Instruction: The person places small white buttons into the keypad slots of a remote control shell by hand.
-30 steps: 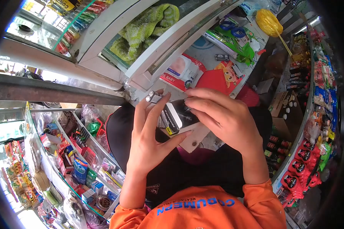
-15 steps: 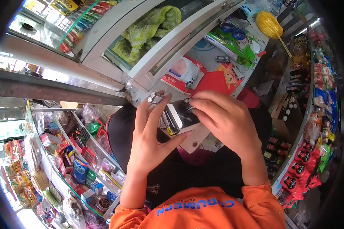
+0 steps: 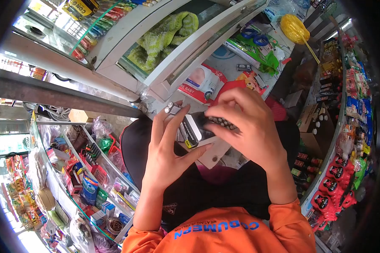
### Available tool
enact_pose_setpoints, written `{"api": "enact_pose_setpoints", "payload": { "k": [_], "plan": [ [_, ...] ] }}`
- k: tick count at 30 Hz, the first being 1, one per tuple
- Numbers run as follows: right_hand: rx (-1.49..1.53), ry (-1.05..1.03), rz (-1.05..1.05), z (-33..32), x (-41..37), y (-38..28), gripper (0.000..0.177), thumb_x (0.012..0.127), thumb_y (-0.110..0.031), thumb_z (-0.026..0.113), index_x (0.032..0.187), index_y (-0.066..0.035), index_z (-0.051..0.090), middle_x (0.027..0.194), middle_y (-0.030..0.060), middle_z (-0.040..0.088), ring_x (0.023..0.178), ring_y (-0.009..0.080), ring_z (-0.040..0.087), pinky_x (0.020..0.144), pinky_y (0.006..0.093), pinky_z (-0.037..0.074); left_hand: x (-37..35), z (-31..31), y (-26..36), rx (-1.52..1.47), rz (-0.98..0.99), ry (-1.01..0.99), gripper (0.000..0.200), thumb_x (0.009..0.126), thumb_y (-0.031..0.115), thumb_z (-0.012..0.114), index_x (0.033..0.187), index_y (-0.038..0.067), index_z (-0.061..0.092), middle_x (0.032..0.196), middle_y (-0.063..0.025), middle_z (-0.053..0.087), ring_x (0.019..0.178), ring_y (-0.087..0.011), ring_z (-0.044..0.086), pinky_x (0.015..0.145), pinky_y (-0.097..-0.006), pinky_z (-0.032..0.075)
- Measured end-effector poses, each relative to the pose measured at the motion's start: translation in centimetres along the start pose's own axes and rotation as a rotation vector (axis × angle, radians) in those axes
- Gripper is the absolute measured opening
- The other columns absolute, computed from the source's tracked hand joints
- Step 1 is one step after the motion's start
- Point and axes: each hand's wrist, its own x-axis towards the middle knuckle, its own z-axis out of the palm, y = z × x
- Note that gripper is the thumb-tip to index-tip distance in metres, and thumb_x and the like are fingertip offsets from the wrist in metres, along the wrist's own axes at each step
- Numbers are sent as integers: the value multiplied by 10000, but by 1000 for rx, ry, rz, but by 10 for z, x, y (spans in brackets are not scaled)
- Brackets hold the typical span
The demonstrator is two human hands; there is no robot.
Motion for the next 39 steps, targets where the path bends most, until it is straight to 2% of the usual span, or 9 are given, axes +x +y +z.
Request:
{"api": "enact_pose_setpoints", "payload": {
  "k": [5, 7, 18, 24, 27, 32, 35, 37, 39],
  "plan": [
    [124, -95, -91, -4, 15, 7, 292, 765, -126, 964, 1025, -97, 835, 1152, 74, 627, 1124, 308, 625, 1010, 447, 510, 1, -1, 5, 0, -3, 3, 933, 729, 176, 1075, 1560, 41, 675, 1484, -186, 596, 1345, -352, 695, 1116, -492, 634],
    [135, -272, -50, 2, 20, 16, 264, 774, -138, 954, 1004, -77, 839, 1145, 91, 604, 1184, 319, 593, 1045, 439, 490, 0, -1, 2, 15, 13, -1, 911, 756, 209, 1061, 1564, 54, 669, 1513, -202, 588, 1334, -376, 695, 1086, -491, 624],
    [101, -233, -118, 9, 25, 13, 188, 824, -141, 905, 972, -47, 835, 1138, 107, 618, 1202, 336, 611, 1098, 451, 473, -2, -1, 3, 29, 17, 3, 918, 733, 176, 1072, 1553, 47, 679, 1512, -201, 586, 1344, -365, 703, 1132, -499, 625],
    [110, -429, -149, 6, 35, 14, 188, 827, -163, 905, 961, -43, 851, 1147, 113, 641, 1222, 331, 621, 1121, 446, 478, -2, 0, 2, 47, 52, 26, 910, 738, 178, 1072, 1550, 52, 682, 1534, -196, 585, 1348, -363, 703, 1135, -493, 623],
    [187, -394, -106, 8, 32, 18, 200, 823, -161, 907, 971, -38, 853, 1151, 110, 651, 1233, 324, 625, 1108, 443, 487, -2, 0, 2, 57, 45, 14, 905, 737, 180, 1072, 1547, 55, 685, 1536, -191, 589, 1346, -363, 704, 1136, -493, 620],
    [368, -320, -83, 3, 32, 23, 211, 839, -163, 913, 984, -26, 845, 1099, 91, 668, 1102, 287, 679, 1024, 415, 517, -2, -1, 3, 42, 21, 9, 900, 733, 172, 1067, 1543, 56, 692, 1523, -185, 597, 1358, -361, 700, 1144, -495, 606],
    [494, -232, -7, -8, 31, 24, 227, 888, -196, 913, 968, -1, 828, 1073, 107, 712, 1041, 300, 727, 954, 399, 567, -2, -3, 2, 36, 32, -11, 866, 799, 260, 1033, 1564, 85, 665, 1523, -230, 586, 1391, -452, 640, 1111, -522, 583],
    [478, -215, -32, -14, 28, 32, 209, 919, -168, 904, 1001, 2, 814, 1087, 98, 757, 1018, 241, 768, 919, 363, 589, -1, -3, 3, 57, 54, -12, 865, 801, 259, 1031, 1563, 78, 664, 1523, -233, 587, 1386, -453, 644, 1107, -516, 582],
    [643, -237, 91, -18, 25, 39, 223, 933, -123, 893, 1078, 17, 798, 1098, 86, 791, 1008, 186, 786, 943, 338, 606, -1, -3, 1, 65, 56, -13, 865, 800, 254, 1030, 1564, 76, 663, 1523, -233, 587, 1387, -453, 644, 1106, -512, 582]
  ]
}}
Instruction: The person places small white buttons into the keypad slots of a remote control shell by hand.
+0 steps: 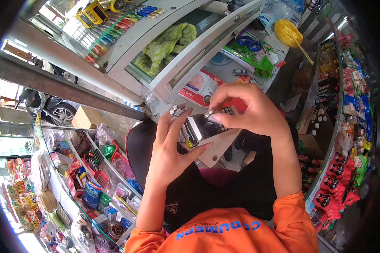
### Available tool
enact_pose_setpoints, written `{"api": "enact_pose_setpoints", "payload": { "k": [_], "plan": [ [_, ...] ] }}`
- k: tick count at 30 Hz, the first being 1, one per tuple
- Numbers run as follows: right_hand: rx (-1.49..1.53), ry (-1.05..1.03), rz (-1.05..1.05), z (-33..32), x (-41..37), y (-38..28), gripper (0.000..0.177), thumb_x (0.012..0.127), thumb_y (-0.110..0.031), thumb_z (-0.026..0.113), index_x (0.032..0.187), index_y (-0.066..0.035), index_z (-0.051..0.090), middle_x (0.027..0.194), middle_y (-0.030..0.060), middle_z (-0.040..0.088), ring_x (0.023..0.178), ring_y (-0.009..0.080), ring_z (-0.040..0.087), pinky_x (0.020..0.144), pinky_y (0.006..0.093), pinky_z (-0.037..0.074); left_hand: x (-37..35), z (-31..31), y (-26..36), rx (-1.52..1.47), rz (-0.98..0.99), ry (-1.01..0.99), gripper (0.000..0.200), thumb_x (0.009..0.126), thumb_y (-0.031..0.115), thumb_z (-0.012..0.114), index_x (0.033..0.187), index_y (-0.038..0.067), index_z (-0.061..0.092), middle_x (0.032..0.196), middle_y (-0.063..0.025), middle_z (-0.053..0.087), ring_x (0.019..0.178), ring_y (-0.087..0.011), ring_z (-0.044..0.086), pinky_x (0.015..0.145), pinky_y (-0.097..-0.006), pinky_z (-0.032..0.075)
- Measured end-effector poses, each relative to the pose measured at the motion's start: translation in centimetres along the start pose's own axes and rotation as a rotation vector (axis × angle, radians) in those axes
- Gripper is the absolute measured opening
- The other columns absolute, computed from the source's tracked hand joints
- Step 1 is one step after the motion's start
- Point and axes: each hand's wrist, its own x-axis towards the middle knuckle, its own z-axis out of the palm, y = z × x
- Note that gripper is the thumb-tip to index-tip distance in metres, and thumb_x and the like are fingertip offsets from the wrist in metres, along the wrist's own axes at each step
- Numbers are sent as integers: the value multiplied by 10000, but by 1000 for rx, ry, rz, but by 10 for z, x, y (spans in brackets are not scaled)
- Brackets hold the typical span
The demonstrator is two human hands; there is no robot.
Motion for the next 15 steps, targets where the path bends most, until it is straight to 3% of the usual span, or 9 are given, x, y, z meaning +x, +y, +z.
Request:
{"api": "enact_pose_setpoints", "payload": {
  "k": [1, 8, 11, 13, 15],
  "plan": [
    [100, -26, 62, -2, -2, -2, 250, 945, -85, 879, 1138, 36, 774, 1115, 83, 811, 1007, 149, 789, 967, 325, 621, 0, 0, -1, 9, 2, -1, 866, 799, 249, 1030, 1564, 74, 663, 1523, -234, 588, 1388, -453, 644, 1106, -508, 581],
    [215, 94, 62, 13, -2, -5, 205, 978, -29, 835, 1165, 24, 771, 1119, 87, 808, 1062, 156, 796, 974, 334, 634, 0, 2, -1, -29, -17, -3, 882, 781, 237, 1039, 1563, 79, 665, 1514, -233, 590, 1354, -432, 659, 1099, -500, 583],
    [-21, 70, -67, 16, 1, 1, 199, 990, -50, 832, 1181, -30, 782, 1127, 89, 815, 1051, 217, 809, 971, 384, 621, -1, 3, -4, -39, -15, 3, 886, 775, 235, 1042, 1562, 78, 666, 1512, -232, 589, 1332, -423, 670, 1091, -499, 587],
    [-314, 63, -243, 16, 5, -2, 209, 975, -89, 851, 1173, -87, 788, 1138, 79, 818, 1067, 264, 789, 1026, 439, 543, -2, 4, -5, -52, -23, 17, 885, 777, 240, 1043, 1561, 76, 666, 1516, -231, 588, 1328, -419, 675, 1081, -497, 594],
    [-357, 71, -227, 22, 3, -9, 201, 967, -101, 856, 1155, -98, 784, 1126, 67, 820, 1073, 265, 776, 1048, 448, 494, -2, 4, -4, -54, -29, 13, 884, 780, 243, 1043, 1560, 73, 665, 1517, -229, 588, 1329, -419, 676, 1081, -499, 595]
  ]
}}
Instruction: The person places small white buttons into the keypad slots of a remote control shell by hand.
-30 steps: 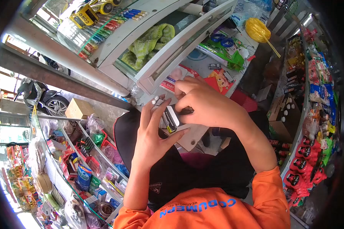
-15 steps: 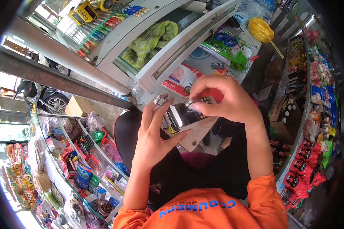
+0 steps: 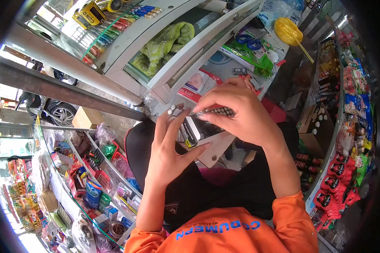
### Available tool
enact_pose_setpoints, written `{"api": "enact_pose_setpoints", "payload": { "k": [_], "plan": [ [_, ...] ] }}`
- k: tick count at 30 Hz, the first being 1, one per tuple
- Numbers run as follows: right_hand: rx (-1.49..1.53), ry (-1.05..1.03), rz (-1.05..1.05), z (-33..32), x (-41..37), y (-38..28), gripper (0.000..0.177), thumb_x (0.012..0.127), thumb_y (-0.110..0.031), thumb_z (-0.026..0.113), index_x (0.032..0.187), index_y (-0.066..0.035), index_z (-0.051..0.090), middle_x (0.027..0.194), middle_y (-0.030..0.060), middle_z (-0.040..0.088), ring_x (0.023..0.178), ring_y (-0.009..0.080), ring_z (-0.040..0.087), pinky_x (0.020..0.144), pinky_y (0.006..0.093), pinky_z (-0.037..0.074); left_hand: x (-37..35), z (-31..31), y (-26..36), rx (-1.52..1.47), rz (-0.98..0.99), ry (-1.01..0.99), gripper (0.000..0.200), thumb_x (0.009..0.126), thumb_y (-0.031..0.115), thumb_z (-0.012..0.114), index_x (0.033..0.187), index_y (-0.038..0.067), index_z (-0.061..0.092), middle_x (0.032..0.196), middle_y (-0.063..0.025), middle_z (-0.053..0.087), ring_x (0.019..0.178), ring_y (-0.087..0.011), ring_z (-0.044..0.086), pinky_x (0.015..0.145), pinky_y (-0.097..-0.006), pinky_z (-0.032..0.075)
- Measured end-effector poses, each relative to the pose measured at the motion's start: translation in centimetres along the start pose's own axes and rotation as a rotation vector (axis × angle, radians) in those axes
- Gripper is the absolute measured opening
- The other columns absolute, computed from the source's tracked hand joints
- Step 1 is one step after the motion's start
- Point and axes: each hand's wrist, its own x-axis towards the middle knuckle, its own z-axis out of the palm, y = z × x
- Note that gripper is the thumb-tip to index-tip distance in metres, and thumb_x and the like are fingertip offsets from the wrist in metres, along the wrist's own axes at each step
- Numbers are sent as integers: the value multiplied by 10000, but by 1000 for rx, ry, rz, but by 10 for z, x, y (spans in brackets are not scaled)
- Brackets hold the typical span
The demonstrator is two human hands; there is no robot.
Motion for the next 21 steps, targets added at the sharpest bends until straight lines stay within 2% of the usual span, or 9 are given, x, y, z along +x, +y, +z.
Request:
{"api": "enact_pose_setpoints", "payload": {
  "k": [1, 4, 5, 7, 11, 14, 16, 20, 21],
  "plan": [
    [-44, 0, 14, 1, 0, -4, 195, 960, -112, 860, 1137, -109, 779, 1114, 56, 822, 1079, 267, 762, 1070, 456, 446, 0, 0, 0, -2, -6, -4, 883, 782, 246, 1043, 1560, 70, 664, 1518, -228, 588, 1330, -419, 676, 1080, -502, 596],
    [-40, -67, 31, 10, -3, 0, 216, 955, -112, 861, 1146, -116, 760, 1107, 33, 789, 1126, 226, 740, 1088, 453, 406, 1, -1, 2, -2, 7, -3, 881, 788, 250, 1041, 1562, 68, 662, 1522, -226, 587, 1335, -419, 676, 1083, -503, 596],
    [-41, -67, 31, 13, -3, 2, 216, 955, -112, 861, 1146, -116, 760, 1107, 33, 789, 1126, 226, 740, 1088, 453, 406, 2, -1, 3, -3, 7, -3, 881, 788, 250, 1041, 1562, 68, 662, 1522, -226, 587, 1335, -419, 676, 1083, -503, 596],
    [-195, -9, -10, 19, -3, 5, 310, 875, -81, 907, 1147, -164, 784, 1132, -16, 762, 1085, 247, 698, 1062, 410, 435, 3, -1, 4, 26, 17, 19, 895, 717, 181, 1080, 1506, 17, 690, 1459, -191, 604, 1310, -353, 722, 1123, -480, 620],
    [-250, -9, 45, 24, -2, -1, 398, 834, -76, 921, 1184, -171, 756, 1209, -14, 718, 1104, 263, 668, 1073, 430, 446, 4, -3, 5, 73, 52, 9, 891, 725, 182, 1076, 1512, 20, 690, 1481, -195, 600, 1330, -358, 710, 1121, -481, 624],
    [-318, 45, 26, 26, -1, -1, 499, 811, -83, 931, 1261, -163, 729, 1250, 20, 708, 1127, 272, 673, 1087, 456, 466, 4, -1, 7, 3, 8, 27, 894, 728, 179, 1072, 1522, 24, 690, 1494, -199, 605, 1350, -363, 697, 1127, -486, 617],
    [-258, -74, 97, 25, -2, 3, 618, 878, -147, 902, 1430, -108, 626, 1406, 96, 692, 1365, 316, 654, 1129, 534, 439, 3, -1, 8, 0, -9, 23, 899, 725, 172, 1071, 1527, 26, 692, 1505, -201, 611, 1361, -366, 692, 1134, -486, 606],
    [-212, -97, 126, 19, -2, -1, 665, 896, -139, 887, 1503, -114, 618, 1455, 115, 696, 1411, 328, 639, 1167, 543, 433, 4, -3, 8, 34, 4, 12, 899, 719, 173, 1072, 1522, 25, 697, 1516, -202, 616, 1373, -370, 687, 1146, -492, 592],
    [-111, -101, 136, 16, -1, -2, 638, 915, -147, 870, 1507, -115, 632, 1437, 121, 703, 1397, 333, 645, 1168, 541, 438, 4, -3, 9, 25, 5, 19, 893, 719, 176, 1072, 1516, 24, 701, 1515, -203, 620, 1374, -376, 686, 1148, -495, 588]
  ]
}}
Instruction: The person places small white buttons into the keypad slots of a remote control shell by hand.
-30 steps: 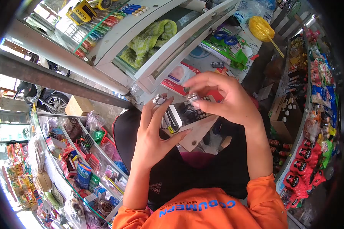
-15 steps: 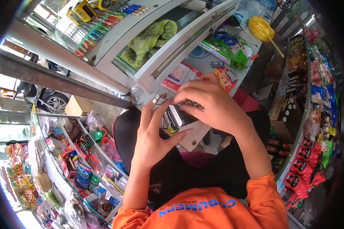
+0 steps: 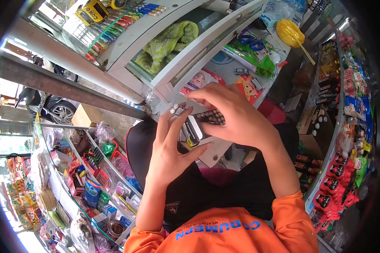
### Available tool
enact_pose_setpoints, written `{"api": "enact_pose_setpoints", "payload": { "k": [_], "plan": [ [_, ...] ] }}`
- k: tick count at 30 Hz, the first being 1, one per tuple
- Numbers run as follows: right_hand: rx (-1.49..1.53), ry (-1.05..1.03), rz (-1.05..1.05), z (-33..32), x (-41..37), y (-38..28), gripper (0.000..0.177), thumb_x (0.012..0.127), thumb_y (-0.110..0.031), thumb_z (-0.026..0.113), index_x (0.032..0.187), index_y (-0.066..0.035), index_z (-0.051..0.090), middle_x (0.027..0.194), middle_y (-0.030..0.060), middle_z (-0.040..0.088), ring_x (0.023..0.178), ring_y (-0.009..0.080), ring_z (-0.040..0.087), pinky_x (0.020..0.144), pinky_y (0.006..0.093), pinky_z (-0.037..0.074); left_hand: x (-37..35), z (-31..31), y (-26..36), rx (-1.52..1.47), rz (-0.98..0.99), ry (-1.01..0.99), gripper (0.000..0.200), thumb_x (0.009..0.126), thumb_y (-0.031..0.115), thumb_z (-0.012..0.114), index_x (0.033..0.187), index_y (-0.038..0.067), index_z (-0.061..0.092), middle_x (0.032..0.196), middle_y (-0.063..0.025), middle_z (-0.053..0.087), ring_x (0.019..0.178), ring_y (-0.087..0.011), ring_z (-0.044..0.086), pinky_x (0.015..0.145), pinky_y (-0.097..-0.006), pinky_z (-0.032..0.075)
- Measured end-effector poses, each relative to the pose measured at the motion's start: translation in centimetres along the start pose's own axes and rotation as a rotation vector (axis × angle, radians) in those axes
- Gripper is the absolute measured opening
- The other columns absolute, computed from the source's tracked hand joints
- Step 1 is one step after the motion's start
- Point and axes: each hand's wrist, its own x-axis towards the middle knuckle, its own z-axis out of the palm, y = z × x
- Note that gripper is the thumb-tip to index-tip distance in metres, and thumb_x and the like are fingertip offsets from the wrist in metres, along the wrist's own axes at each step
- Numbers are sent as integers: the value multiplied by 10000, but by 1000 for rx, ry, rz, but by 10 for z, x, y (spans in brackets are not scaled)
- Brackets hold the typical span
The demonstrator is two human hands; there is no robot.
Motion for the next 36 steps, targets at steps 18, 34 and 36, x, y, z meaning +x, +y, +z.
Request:
{"api": "enact_pose_setpoints", "payload": {
  "k": [18, 34, 36],
  "plan": [
    [88, 131, -163, 1, 23, -10, 226, 947, -130, 885, 1169, -113, 846, 1110, 53, 805, 1083, 263, 762, 1029, 414, 506, -1, 2, -11, 38, 111, 11, 792, 718, 211, 1092, 1362, -58, 718, 1536, -235, 603, 1307, -382, 731, 1101, -477, 597],
    [72, 208, -79, -27, -5, -10, 181, 965, -156, 869, 1128, -103, 809, 1027, 53, 815, 939, 269, 766, 975, 409, 498, 4, -1, -1, -9, 93, -2, 844, 734, 177, 1054, 1485, 25, 700, 1516, -184, 676, 1342, -385, 712, 1153, -477, 570],
    [34, 175, -66, -24, -9, -10, 177, 970, -156, 861, 1129, -102, 805, 1035, 56, 811, 975, 277, 761, 998, 422, 494, 3, -1, -2, 0, 69, -13, 849, 740, 180, 1051, 1491, 7, 694, 1462, -191, 705, 1326, -371, 721, 1140, -463, 577]
  ]
}}
